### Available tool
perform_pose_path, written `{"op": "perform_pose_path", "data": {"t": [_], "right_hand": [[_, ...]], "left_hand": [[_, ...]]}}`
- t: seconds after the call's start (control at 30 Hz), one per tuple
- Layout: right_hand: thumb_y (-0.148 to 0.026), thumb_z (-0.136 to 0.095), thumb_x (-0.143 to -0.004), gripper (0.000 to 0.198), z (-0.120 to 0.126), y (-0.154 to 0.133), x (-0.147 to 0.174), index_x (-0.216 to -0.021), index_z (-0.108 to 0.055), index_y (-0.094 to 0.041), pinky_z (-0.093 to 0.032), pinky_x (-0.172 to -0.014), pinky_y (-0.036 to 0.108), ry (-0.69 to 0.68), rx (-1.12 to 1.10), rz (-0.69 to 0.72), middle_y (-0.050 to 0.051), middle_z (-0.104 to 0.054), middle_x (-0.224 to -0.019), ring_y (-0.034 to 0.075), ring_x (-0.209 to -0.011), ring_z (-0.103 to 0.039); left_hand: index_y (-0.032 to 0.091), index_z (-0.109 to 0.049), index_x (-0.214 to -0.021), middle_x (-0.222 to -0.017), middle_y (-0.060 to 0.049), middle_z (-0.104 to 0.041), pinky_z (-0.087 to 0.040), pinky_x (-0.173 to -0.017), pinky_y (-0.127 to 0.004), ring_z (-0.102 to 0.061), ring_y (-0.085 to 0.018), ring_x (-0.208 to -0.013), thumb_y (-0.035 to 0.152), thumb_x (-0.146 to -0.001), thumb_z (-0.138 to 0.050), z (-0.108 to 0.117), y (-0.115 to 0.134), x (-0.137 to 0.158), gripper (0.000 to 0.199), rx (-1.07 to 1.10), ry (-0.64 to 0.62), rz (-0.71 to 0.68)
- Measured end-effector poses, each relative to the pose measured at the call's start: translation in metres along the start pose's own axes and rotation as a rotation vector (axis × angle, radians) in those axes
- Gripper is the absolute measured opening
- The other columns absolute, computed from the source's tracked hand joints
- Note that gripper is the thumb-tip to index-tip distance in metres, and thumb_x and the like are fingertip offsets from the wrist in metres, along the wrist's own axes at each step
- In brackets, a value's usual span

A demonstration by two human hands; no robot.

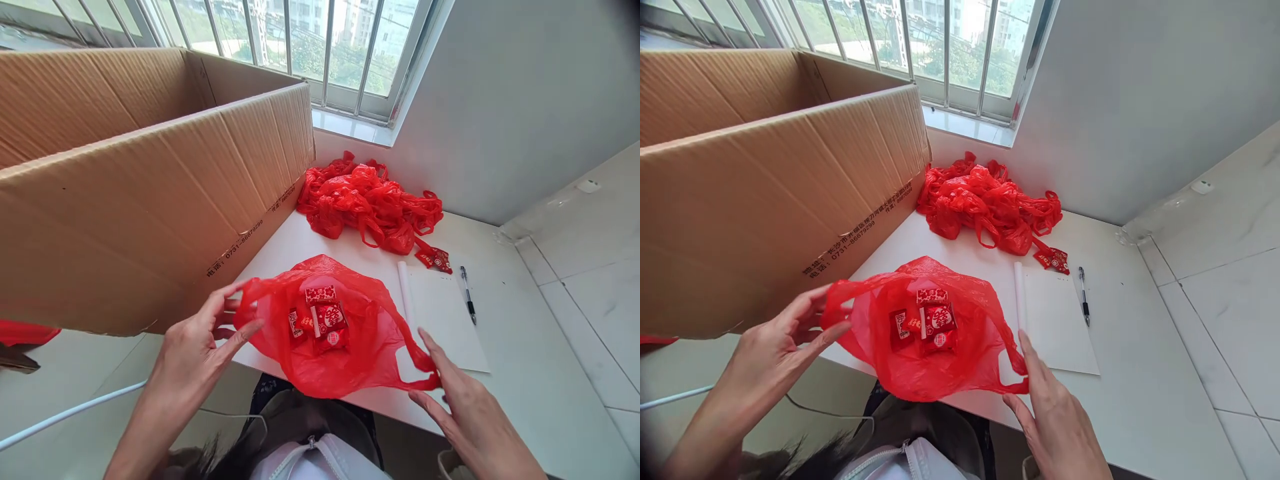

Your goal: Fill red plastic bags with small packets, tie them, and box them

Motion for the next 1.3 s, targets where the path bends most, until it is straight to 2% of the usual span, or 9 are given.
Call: {"op": "perform_pose_path", "data": {"t": [0.13, 0.37, 0.5, 0.6, 0.77, 0.9, 1.03, 1.2, 1.3], "right_hand": [[-0.040, -0.045, -0.094, 0.032, 0.024, -0.010, -0.012, -0.112, -0.064, -0.023, -0.050, -0.048, 0.023, -0.059, -0.311, -0.110, -0.004, -0.059, -0.053, 0.013, -0.044, -0.056], [-0.046, -0.066, -0.080, 0.023, 0.113, -0.040, -0.101, -0.084, -0.070, -0.023, -0.053, -0.056, 0.023, 0.497, -0.431, -0.068, -0.002, -0.065, -0.065, 0.012, -0.057, -0.061], [-0.042, -0.066, -0.082, 0.019, 0.124, -0.046, -0.116, -0.087, -0.070, -0.025, -0.053, -0.058, 0.021, 0.691, -0.373, 0.061, -0.004, -0.065, -0.070, 0.010, -0.058, -0.060], [-0.040, -0.064, -0.084, 0.018, 0.110, -0.041, -0.107, -0.087, -0.069, -0.023, -0.049, -0.051, 0.019, 0.456, -0.374, 0.125, -0.004, -0.061, -0.064, 0.010, -0.055, -0.056], [-0.037, -0.058, -0.089, 0.020, 0.084, -0.030, -0.089, -0.084, -0.069, -0.022, -0.046, -0.048, 0.018, 0.264, -0.312, 0.208, -0.003, -0.061, -0.061, 0.010, -0.051, -0.053], [-0.037, -0.062, -0.086, 0.016, 0.073, -0.023, -0.081, -0.087, -0.068, -0.022, -0.052, -0.055, 0.019, 0.263, -0.400, 0.219, -0.001, -0.067, -0.075, 0.011, -0.057, -0.059], [-0.037, -0.063, -0.085, 0.018, 0.060, -0.015, -0.074, -0.077, -0.062, -0.021, -0.054, -0.063, 0.022, 0.313, -0.514, 0.157, 0.005, -0.066, -0.088, 0.016, -0.075, -0.064], [-0.031, -0.060, -0.088, 0.018, 0.044, -0.030, -0.066, -0.076, -0.050, -0.022, -0.049, -0.087, 0.032, 0.162, -0.751, 0.277, 0.008, -0.064, -0.114, 0.022, -0.106, -0.060], [-0.029, -0.058, -0.090, 0.013, 0.040, -0.045, -0.070, -0.083, -0.049, -0.023, -0.048, -0.081, 0.030, 0.032, -0.876, 0.343, 0.003, -0.066, -0.091, 0.017, -0.087, -0.061]], "left_hand": [[0.022, -0.070, -0.086, -0.072, 0.002, -0.068, -0.051, -0.054, -0.021, -0.062, -0.016, -0.060, 0.052, -0.075, -0.072, 0.021, 0.013, -0.008, 0.032, 0.274, -0.010, -0.046], [0.014, -0.069, -0.068, -0.061, 0.002, -0.061, -0.043, -0.044, -0.011, -0.054, -0.006, -0.051, 0.022, -0.072, -0.079, 0.061, 0.101, -0.070, 0.013, 0.848, 0.194, -0.394], [0.015, -0.071, -0.075, -0.078, -0.001, -0.064, -0.048, -0.055, -0.013, -0.059, -0.008, -0.067, 0.016, -0.078, -0.074, 0.069, 0.119, -0.077, 0.005, 0.879, 0.218, -0.630], [0.018, -0.072, -0.081, -0.114, -0.006, -0.063, -0.052, -0.082, -0.022, -0.058, -0.018, -0.108, 0.018, -0.081, -0.073, 0.062, 0.101, -0.060, 0.001, 0.761, 0.091, -0.719], [0.031, -0.064, -0.116, -0.147, -0.007, -0.043, -0.028, -0.114, -0.055, -0.028, -0.034, -0.141, 0.051, -0.083, -0.067, 0.032, 0.053, -0.038, 0.039, 0.502, -0.451, -0.747], [0.030, -0.005, -0.152, -0.159, -0.013, -0.008, -0.019, -0.113, -0.064, -0.008, -0.042, -0.143, 0.064, -0.064, -0.078, 0.019, 0.027, -0.033, 0.119, 0.254, -0.440, -0.734], [0.034, 0.009, -0.150, -0.159, -0.011, 0.010, -0.022, -0.105, -0.071, 0.005, -0.046, -0.141, 0.052, -0.072, -0.077, 0.011, 0.019, -0.028, 0.118, -0.041, -0.423, -0.725], [0.025, -0.064, -0.110, -0.156, -0.006, -0.026, -0.022, -0.113, -0.059, -0.006, -0.038, -0.145, 0.038, -0.092, -0.056, -0.012, 0.043, -0.035, 0.023, 0.140, -0.522, -0.705], [0.019, -0.063, -0.074, -0.116, -0.010, -0.065, -0.039, -0.105, -0.044, -0.050, -0.031, -0.123, 0.046, -0.094, -0.049, -0.034, 0.066, -0.042, 0.037, 0.552, -0.626, -0.620]]}}
Point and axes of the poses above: each hand's wrist, its own x-axis away from the middle knuckle, its own z-axis out of the back of the hand, y = z × x, the point moved 1 cm from there along -x, towards the middle knuckle
